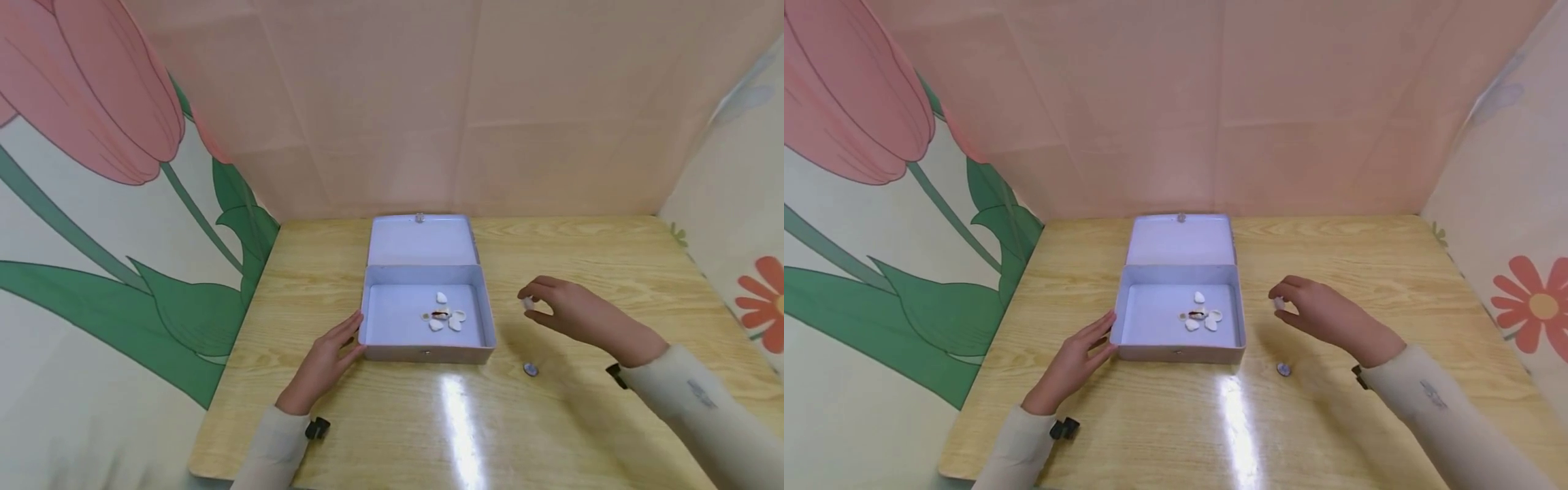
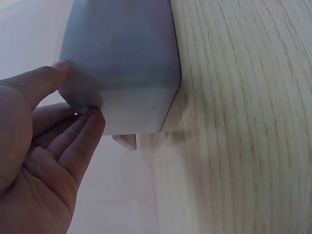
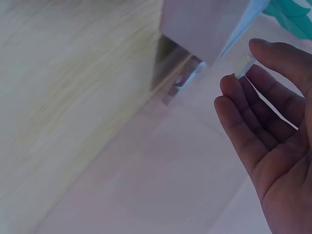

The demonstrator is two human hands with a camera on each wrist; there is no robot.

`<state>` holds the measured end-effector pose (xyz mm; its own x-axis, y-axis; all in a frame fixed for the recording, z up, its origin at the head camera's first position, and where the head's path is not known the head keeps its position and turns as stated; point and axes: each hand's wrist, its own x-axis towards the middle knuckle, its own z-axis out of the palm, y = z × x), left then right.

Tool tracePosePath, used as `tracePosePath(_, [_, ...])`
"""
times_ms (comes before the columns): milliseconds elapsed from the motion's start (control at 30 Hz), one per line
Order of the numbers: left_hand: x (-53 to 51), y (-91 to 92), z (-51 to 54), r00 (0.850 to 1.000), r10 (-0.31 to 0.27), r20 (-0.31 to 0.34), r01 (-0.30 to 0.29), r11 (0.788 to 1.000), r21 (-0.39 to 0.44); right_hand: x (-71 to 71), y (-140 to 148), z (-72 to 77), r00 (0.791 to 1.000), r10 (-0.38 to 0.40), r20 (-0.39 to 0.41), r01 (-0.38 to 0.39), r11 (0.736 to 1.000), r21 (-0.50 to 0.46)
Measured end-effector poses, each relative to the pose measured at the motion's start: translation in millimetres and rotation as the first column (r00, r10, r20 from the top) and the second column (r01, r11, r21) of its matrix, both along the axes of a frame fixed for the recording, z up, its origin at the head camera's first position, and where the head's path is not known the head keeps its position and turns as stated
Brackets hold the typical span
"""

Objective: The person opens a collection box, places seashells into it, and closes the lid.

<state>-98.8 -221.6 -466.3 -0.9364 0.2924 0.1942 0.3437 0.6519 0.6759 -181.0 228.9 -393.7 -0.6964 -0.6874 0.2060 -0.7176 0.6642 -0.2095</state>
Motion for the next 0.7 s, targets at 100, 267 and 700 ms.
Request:
tracePosePath(100, [-0.2,-1.1,-1.3,1.000,-0.003,-0.018,0.004,1.000,0.000,-3.9,-10.7,5.0,1.000,-0.002,0.008,0.002,1.000,0.017])
tracePosePath(267, [1.1,-1.4,-1.1,1.000,-0.001,-0.004,0.001,1.000,0.007,-8.9,-33.0,10.5,0.999,0.015,0.040,-0.016,1.000,0.024])
tracePosePath(700, [1.1,-1.4,-1.7,1.000,0.014,-0.008,-0.014,1.000,-0.011,-18.3,-88.8,10.8,0.989,0.110,0.100,-0.114,0.993,0.033])
